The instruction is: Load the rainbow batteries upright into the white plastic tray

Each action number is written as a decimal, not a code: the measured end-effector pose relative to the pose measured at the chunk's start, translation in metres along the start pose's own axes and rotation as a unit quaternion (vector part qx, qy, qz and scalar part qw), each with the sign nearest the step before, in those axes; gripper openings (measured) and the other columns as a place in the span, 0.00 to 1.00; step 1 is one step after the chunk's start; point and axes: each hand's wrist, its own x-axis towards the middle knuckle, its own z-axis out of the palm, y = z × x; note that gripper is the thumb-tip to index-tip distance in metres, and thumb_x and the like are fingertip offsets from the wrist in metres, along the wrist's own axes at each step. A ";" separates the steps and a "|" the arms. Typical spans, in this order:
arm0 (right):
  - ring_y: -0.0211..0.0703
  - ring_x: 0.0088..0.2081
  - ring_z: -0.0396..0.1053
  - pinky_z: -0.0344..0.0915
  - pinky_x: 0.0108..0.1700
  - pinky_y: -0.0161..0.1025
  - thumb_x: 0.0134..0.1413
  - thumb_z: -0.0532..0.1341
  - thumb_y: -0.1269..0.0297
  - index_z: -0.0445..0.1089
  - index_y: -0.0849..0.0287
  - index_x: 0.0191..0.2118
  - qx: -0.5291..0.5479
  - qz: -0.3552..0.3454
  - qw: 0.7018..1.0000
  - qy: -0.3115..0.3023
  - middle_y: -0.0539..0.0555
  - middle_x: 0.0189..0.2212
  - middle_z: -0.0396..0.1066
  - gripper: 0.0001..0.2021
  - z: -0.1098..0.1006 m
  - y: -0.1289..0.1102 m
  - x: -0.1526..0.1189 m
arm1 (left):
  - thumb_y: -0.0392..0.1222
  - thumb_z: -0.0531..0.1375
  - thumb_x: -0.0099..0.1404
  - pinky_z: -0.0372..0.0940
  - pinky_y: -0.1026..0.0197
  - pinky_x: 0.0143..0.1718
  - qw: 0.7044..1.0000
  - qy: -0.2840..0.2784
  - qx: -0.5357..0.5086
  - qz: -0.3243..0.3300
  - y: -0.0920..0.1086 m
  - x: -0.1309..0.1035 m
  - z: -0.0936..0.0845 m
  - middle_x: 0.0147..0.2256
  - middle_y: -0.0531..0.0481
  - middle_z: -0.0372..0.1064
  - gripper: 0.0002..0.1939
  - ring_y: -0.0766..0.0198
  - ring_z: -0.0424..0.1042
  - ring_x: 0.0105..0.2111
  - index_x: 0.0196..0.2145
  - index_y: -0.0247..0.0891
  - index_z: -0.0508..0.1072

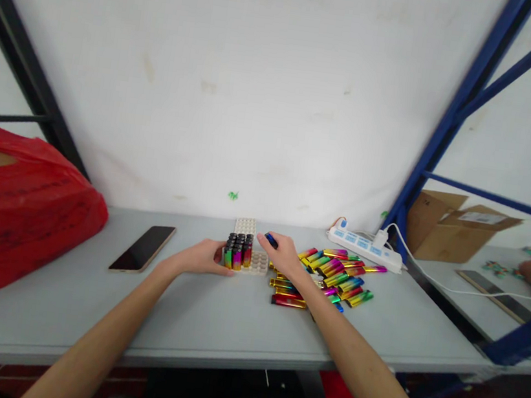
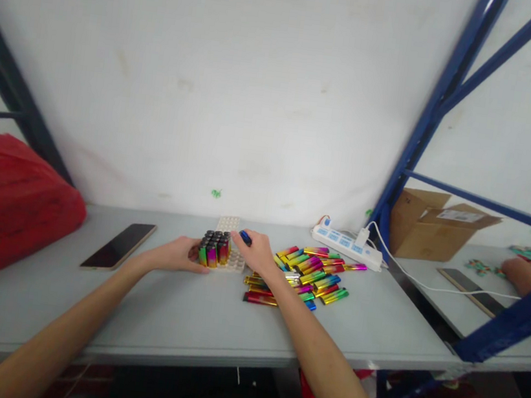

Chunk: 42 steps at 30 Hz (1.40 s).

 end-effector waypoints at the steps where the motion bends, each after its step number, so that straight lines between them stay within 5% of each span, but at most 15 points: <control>1: 0.35 0.26 0.54 0.48 0.30 0.34 0.63 0.52 0.45 0.57 0.58 0.22 -0.003 -0.001 1.000 -0.004 0.44 0.19 0.53 0.25 0.000 -0.001 -0.001 | 0.63 0.66 0.51 0.56 0.63 0.28 1.000 -0.001 0.000 -0.001 0.000 0.000 0.000 0.29 0.53 0.68 0.29 0.61 0.66 0.28 0.41 0.37 0.71; 7: 0.38 0.33 0.63 0.58 0.38 0.34 0.70 0.47 0.53 0.65 0.58 0.35 -0.019 -0.053 0.997 -0.051 0.49 0.29 0.66 0.17 -0.004 -0.010 -0.003 | 0.62 0.66 0.50 0.56 0.63 0.28 1.000 0.002 -0.004 -0.001 0.003 -0.002 -0.002 0.28 0.53 0.68 0.29 0.61 0.66 0.28 0.42 0.37 0.71; 12: 0.41 0.38 0.64 0.60 0.44 0.36 0.71 0.48 0.53 0.67 0.59 0.39 -0.113 -0.132 0.981 -0.082 0.54 0.35 0.67 0.17 -0.008 -0.014 -0.004 | 0.64 0.66 0.49 0.56 0.63 0.28 1.000 0.005 0.002 -0.008 0.004 -0.002 -0.002 0.28 0.53 0.68 0.31 0.61 0.66 0.28 0.43 0.38 0.72; 19: 0.36 0.25 0.61 0.53 0.30 0.33 0.67 0.53 0.47 0.69 0.60 0.34 -0.086 -0.103 0.979 -0.155 0.48 0.23 0.67 0.21 -0.002 -0.006 -0.004 | 0.63 0.66 0.50 0.57 0.63 0.29 1.000 -0.001 -0.002 -0.006 0.003 -0.001 -0.002 0.30 0.52 0.70 0.31 0.61 0.66 0.29 0.44 0.38 0.72; 25: 0.38 0.29 0.69 0.58 0.34 0.33 0.65 0.57 0.47 0.72 0.60 0.40 -0.090 -0.093 0.975 -0.181 0.53 0.28 0.75 0.19 0.005 0.000 -0.005 | 0.65 0.66 0.48 0.56 0.63 0.28 1.000 0.004 -0.002 -0.009 0.000 0.000 0.000 0.29 0.52 0.70 0.34 0.60 0.67 0.29 0.45 0.38 0.72; 35: 0.50 0.39 0.76 0.65 0.39 0.38 0.67 0.47 0.42 0.70 0.61 0.49 -0.287 -0.101 0.927 -0.220 0.63 0.38 0.78 0.27 0.003 -0.021 -0.009 | 0.63 0.66 0.49 0.55 0.63 0.28 1.000 0.004 0.001 0.000 -0.001 -0.001 -0.001 0.29 0.53 0.68 0.32 0.61 0.66 0.28 0.44 0.38 0.71; 42: 0.51 0.36 0.76 0.65 0.36 0.38 0.62 0.48 0.35 0.73 0.58 0.42 -0.314 -0.075 0.925 -0.201 0.60 0.34 0.78 0.30 0.006 -0.018 -0.008 | 0.64 0.66 0.50 0.55 0.63 0.28 1.000 0.000 0.003 0.008 -0.007 0.001 0.001 0.29 0.54 0.68 0.32 0.61 0.66 0.29 0.44 0.38 0.71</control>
